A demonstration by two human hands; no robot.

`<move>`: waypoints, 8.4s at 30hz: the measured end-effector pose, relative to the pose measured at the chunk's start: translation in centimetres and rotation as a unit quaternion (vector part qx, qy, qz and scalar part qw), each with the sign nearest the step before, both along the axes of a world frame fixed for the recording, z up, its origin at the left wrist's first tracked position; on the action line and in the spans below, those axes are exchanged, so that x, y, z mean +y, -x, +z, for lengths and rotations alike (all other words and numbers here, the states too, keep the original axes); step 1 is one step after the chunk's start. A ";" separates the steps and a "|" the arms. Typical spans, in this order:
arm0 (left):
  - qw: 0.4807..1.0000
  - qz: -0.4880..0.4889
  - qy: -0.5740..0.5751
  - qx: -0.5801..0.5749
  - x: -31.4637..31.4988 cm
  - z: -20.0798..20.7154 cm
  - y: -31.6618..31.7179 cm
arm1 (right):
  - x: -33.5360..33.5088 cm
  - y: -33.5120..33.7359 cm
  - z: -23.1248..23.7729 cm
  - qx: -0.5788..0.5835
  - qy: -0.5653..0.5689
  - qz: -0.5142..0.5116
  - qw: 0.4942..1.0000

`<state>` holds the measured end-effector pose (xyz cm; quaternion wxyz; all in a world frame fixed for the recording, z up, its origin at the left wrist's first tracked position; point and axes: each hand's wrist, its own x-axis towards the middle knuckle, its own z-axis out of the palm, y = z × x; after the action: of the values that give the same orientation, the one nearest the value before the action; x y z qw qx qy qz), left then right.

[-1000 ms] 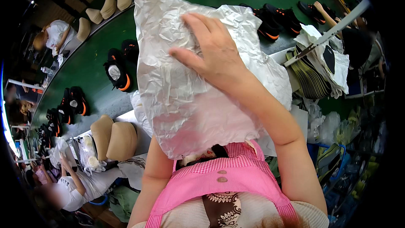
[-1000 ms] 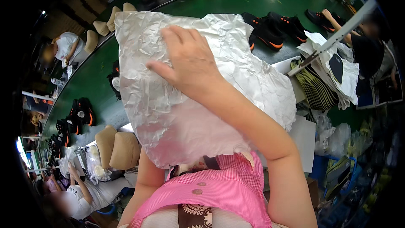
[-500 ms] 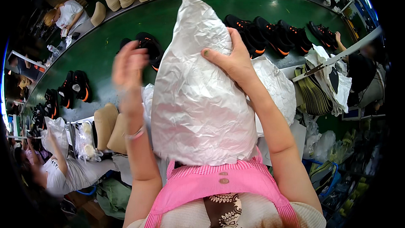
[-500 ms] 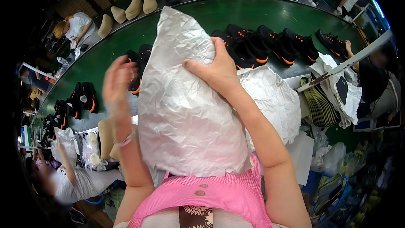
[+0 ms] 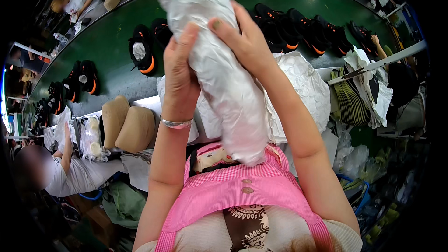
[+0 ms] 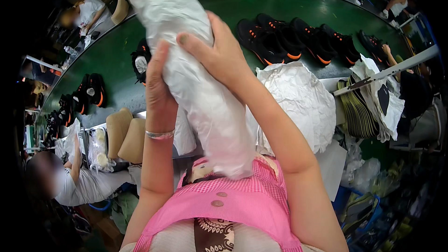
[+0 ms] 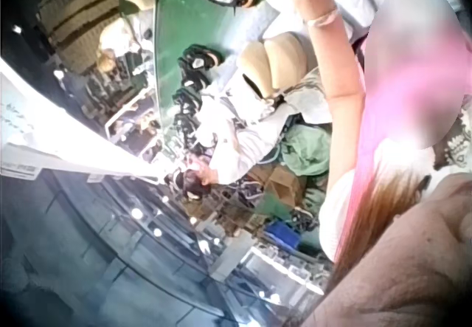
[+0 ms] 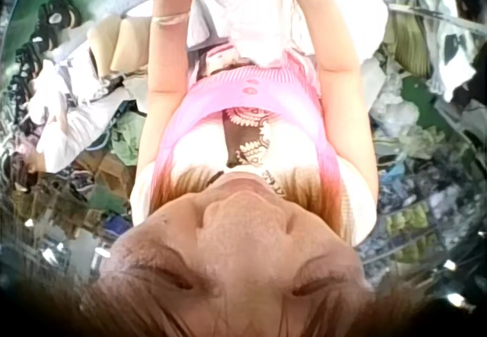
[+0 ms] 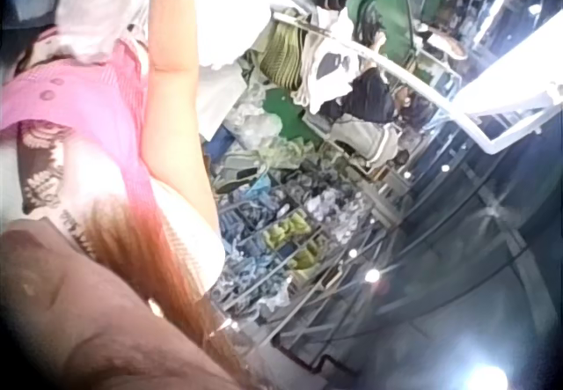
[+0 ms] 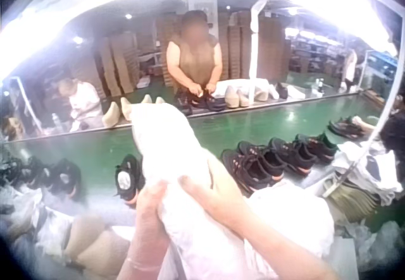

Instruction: The person repeatedly stuffs white tissue paper into black and orange sneakers on a green workbench. The person folds the tissue, inserts it into each shoe, and adjusts it to fill the interior. The person handles multiple shoes one at a time and continues the process across the clip.

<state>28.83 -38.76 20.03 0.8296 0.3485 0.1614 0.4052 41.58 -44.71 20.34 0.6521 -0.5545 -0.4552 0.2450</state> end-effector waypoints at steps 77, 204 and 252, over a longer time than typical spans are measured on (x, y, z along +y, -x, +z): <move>0.951 0.066 0.067 0.293 14.1 -16.0 9.2 | 0.6 9.8 -6.3 -0.423 0.196 -0.079 0.881; 0.558 0.137 -0.402 0.713 26.4 -33.9 13.7 | 32.2 14.5 -23.9 -0.703 -0.152 0.104 0.688; 0.859 -0.027 -0.133 0.493 10.5 -20.9 21.6 | 7.9 11.8 -20.2 -0.302 0.239 0.151 0.910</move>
<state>7.22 -28.28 -0.86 0.5979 0.6138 0.4846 0.1758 29.77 -36.81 0.16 0.2863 -0.6664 -0.6363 0.2627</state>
